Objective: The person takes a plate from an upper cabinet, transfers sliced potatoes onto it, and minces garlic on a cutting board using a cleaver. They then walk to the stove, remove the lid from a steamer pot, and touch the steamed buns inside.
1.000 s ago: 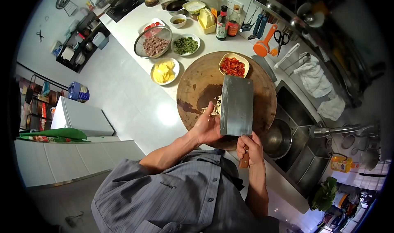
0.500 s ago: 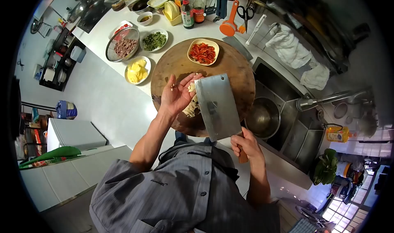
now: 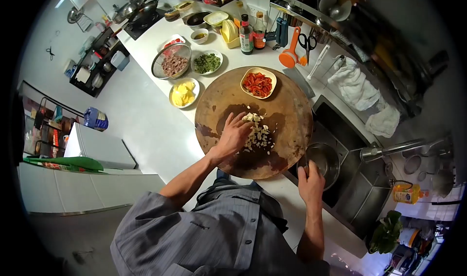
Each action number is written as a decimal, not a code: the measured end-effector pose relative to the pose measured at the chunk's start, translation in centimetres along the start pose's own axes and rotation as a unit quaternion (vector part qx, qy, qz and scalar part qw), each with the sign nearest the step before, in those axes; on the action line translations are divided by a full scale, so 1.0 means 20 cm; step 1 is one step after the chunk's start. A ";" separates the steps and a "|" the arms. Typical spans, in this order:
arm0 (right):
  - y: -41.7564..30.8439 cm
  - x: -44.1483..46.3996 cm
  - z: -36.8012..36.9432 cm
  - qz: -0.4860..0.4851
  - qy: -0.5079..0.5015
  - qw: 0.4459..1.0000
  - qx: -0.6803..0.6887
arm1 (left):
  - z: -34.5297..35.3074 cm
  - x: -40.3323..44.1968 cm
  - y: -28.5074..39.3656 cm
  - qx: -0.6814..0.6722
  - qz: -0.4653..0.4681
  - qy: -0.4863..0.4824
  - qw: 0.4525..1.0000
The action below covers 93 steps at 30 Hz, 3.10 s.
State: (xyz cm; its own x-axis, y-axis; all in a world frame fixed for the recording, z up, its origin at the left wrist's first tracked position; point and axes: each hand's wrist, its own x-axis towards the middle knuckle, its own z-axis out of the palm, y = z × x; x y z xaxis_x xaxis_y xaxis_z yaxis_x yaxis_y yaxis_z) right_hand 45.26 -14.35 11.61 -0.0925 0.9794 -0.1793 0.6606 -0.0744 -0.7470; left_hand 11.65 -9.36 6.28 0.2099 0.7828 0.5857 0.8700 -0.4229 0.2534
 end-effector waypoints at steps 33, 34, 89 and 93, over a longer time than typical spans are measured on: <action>-0.59 0.27 0.77 -0.221 0.032 0.896 -0.383 | -0.55 -0.08 -0.38 -0.564 -0.362 -0.273 0.691; -0.55 0.31 0.81 -0.216 0.020 0.905 -0.366 | -0.62 -0.09 -0.43 -0.547 -0.334 -0.322 0.697; -4.34 1.98 4.54 -0.412 -0.336 0.802 -0.272 | -2.67 -1.23 -5.01 -0.054 -0.424 -0.091 0.900; -4.76 2.04 4.74 -0.453 -0.313 0.806 -0.219 | -2.95 -1.20 -5.41 -0.077 -0.413 -0.100 0.902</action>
State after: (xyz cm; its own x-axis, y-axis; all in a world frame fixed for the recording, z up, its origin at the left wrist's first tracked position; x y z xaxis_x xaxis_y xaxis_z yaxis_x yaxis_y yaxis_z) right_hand -91.99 14.88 14.80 -0.9515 0.2979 -0.0771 0.2973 0.8253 -0.4800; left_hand -113.84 -9.21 10.19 -0.3909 0.9204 0.0012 0.6980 0.2956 0.6523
